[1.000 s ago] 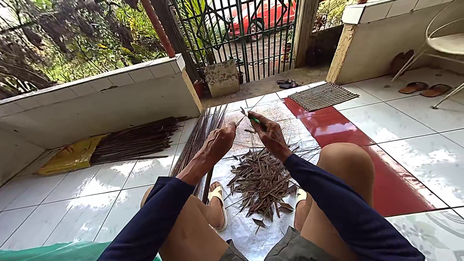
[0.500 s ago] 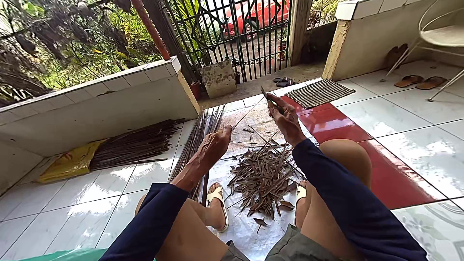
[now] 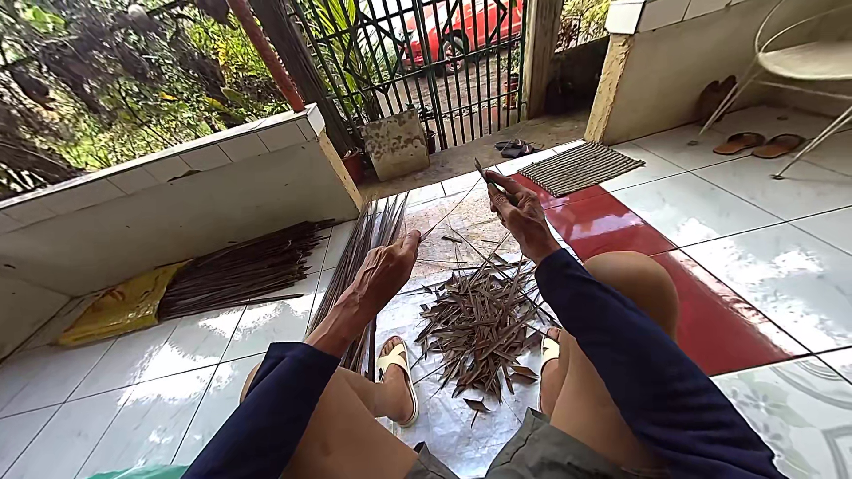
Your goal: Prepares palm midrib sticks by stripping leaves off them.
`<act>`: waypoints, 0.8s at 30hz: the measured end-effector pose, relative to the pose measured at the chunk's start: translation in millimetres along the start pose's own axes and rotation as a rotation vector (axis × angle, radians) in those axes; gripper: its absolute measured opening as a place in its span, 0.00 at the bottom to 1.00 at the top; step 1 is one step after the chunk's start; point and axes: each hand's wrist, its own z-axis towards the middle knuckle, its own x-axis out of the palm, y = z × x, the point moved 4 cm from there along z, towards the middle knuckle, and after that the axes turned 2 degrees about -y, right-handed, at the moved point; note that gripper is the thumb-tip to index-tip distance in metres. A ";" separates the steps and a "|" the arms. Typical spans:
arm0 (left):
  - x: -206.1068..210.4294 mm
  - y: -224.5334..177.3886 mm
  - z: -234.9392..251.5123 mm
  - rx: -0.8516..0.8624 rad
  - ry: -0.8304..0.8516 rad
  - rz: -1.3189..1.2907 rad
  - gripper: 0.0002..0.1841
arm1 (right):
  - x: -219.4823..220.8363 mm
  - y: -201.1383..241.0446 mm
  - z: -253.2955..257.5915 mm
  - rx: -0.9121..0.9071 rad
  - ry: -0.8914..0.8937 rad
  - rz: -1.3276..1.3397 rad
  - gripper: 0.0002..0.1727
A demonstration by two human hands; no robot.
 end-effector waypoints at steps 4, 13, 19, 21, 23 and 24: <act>1.0 0.1 -2.5 0.004 0.016 0.011 0.17 | -9.9 -1.6 5.7 0.033 -0.034 0.069 0.21; -2.1 3.7 -9.6 0.005 0.035 0.023 0.17 | -45.1 -9.3 18.9 0.045 -0.297 0.152 0.21; 0.5 6.8 -2.3 -0.052 0.009 0.023 0.16 | -47.1 -6.2 3.2 0.025 -0.440 0.083 0.22; 4.2 5.9 3.9 -0.076 0.015 -0.004 0.16 | -20.0 1.6 -10.7 -0.020 -0.299 -0.010 0.20; 7.2 0.3 10.3 -0.072 0.007 -0.034 0.16 | 13.4 9.8 -24.8 -0.090 -0.131 -0.041 0.16; 9.0 -3.5 13.6 -0.064 0.006 -0.050 0.16 | 28.6 12.4 -30.8 -0.111 -0.048 -0.040 0.15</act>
